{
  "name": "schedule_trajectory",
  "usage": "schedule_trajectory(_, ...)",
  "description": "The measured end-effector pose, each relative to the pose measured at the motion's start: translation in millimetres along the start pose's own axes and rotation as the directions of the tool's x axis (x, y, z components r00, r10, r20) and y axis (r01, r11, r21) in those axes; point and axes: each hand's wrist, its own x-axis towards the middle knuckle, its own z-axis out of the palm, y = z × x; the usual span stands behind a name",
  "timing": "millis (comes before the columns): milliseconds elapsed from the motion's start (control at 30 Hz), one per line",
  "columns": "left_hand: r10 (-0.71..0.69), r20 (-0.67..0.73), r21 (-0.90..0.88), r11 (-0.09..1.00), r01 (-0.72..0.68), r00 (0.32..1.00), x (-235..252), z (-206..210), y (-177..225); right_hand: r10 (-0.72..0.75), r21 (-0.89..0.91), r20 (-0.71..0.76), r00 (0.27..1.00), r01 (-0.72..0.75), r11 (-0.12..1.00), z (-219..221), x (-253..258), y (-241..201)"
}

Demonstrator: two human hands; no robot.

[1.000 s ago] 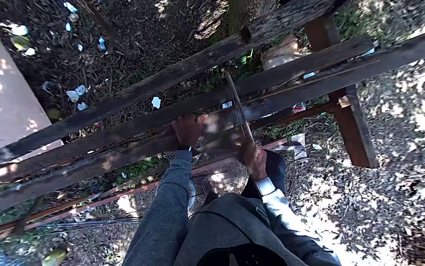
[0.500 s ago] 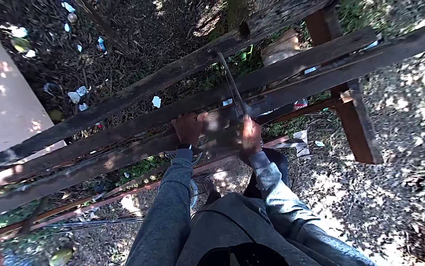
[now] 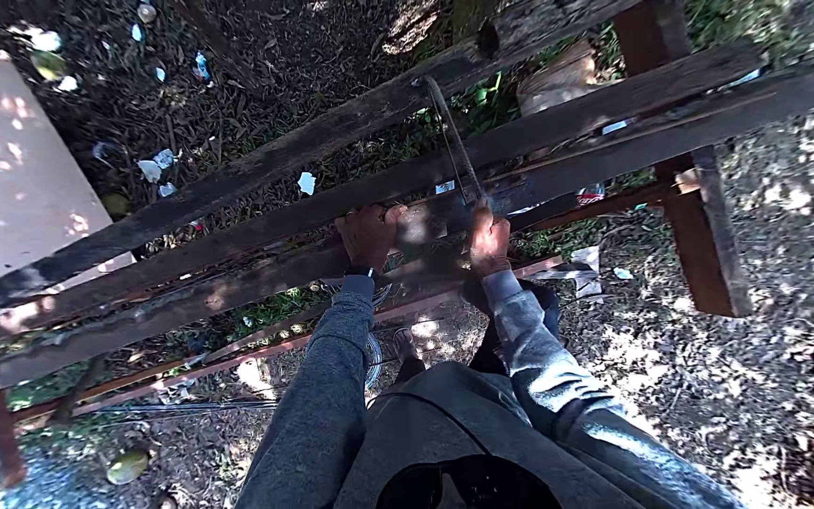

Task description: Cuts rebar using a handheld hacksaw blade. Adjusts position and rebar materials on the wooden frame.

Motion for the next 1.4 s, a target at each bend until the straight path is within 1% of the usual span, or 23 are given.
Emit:
schedule_trajectory(67,-0.002,0.007,0.000,1.000,0.002,1.000,0,1,1,-0.078,0.047,-0.009,0.997,0.078,0.996,-3,-9,9)
schedule_trajectory(133,0.000,0.005,0.006,1.000,-0.001,1.000,3,1,0,-0.154,0.114,-0.054,0.987,0.160,0.981,-9,-36,32)
schedule_trajectory(200,0.006,0.013,0.004,1.000,-0.006,1.000,2,2,-1,-0.155,0.185,-0.076,0.985,0.167,0.969,-20,-78,60)
schedule_trajectory(233,0.009,0.013,0.000,1.000,-0.009,1.000,1,3,-1,-0.158,0.186,-0.073,0.985,0.169,0.968,-28,-98,69)
schedule_trajectory(300,0.016,0.010,-0.005,1.000,-0.016,1.000,1,2,-1,-0.174,0.209,-0.079,0.982,0.186,0.960,-42,-121,69)
schedule_trajectory(367,0.012,0.003,0.001,1.000,-0.012,1.000,3,1,0,-0.168,0.170,-0.072,0.983,0.178,0.969,-44,-109,48)
schedule_trajectory(467,0.018,0.002,-0.001,1.000,-0.018,1.000,1,3,-1,-0.143,0.010,-0.055,0.988,0.144,0.990,-18,-48,21)
schedule_trajectory(533,0.020,-0.003,0.002,1.000,-0.020,1.000,1,5,-2,-0.061,-0.022,-0.032,0.998,0.061,0.998,-1,-11,7)
schedule_trajectory(567,0.017,-0.003,0.001,1.000,-0.017,1.000,2,5,-2,0.001,-0.029,-0.008,1.000,-0.001,1.000,-1,-6,-3)
schedule_trajectory(600,0.013,0.002,-0.004,1.000,-0.013,1.000,1,3,-1,0.019,-0.027,0.004,1.000,-0.018,0.999,-2,-6,-6)
schedule_trajectory(700,0.007,0.024,-0.014,1.000,-0.007,1.000,0,-1,1,-0.111,0.072,-0.039,0.993,0.114,0.991,-7,-26,18)
schedule_trajectory(733,0.006,0.023,-0.015,1.000,-0.006,1.000,1,-2,0,-0.150,0.110,-0.053,0.987,0.155,0.982,-11,-41,32)
schedule_trajectory(800,0.012,0.008,-0.029,0.999,-0.012,1.000,0,1,-1,-0.138,0.196,-0.058,0.989,0.147,0.970,-25,-83,60)
schedule_trajectory(867,0.019,-0.003,-0.040,0.999,-0.019,1.000,-1,3,-2,-0.137,0.244,-0.061,0.989,0.148,0.958,-42,-120,70)
schedule_trajectory(900,0.021,0.003,-0.033,0.999,-0.020,1.000,0,3,-3,-0.136,0.261,-0.057,0.989,0.147,0.954,-48,-129,66)
schedule_trajectory(967,0.023,0.009,-0.028,0.999,-0.023,1.000,1,2,-3,-0.154,0.201,-0.062,0.986,0.163,0.966,-48,-119,49)
schedule_trajectory(1033,0.015,0.014,-0.026,1.000,-0.015,1.000,2,3,-3,-0.169,0.087,-0.079,0.982,0.175,0.981,-29,-75,31)
schedule_trajectory(1100,0.016,0.020,-0.018,1.000,-0.015,1.000,1,4,-4,-0.098,0.021,-0.053,0.994,0.099,0.995,-6,-27,19)
schedule_trajectory(1167,0.014,0.021,-0.019,1.000,-0.013,1.000,0,2,-4,-0.018,-0.008,-0.019,1.000,0.018,1.000,5,-2,4)
schedule_trajectory(1200,0.017,0.015,-0.021,1.000,-0.017,1.000,0,1,-3,-0.010,-0.002,-0.008,1.000,0.010,1.000,4,-1,1)
schedule_trajectory(1300,0.016,-0.003,-0.035,0.999,-0.016,1.000,2,0,-1,-0.132,0.056,-0.034,0.991,0.134,0.989,-4,-20,20)
schedule_trajectory(1333,0.012,-0.004,-0.032,0.999,-0.013,1.000,3,0,-3,-0.158,0.107,-0.060,0.986,0.164,0.981,-6,-35,35)
schedule_trajectory(1400,0.012,0.010,-0.029,1.000,-0.012,1.000,2,-1,-2,-0.156,0.211,-0.071,0.985,0.168,0.963,-19,-78,64)
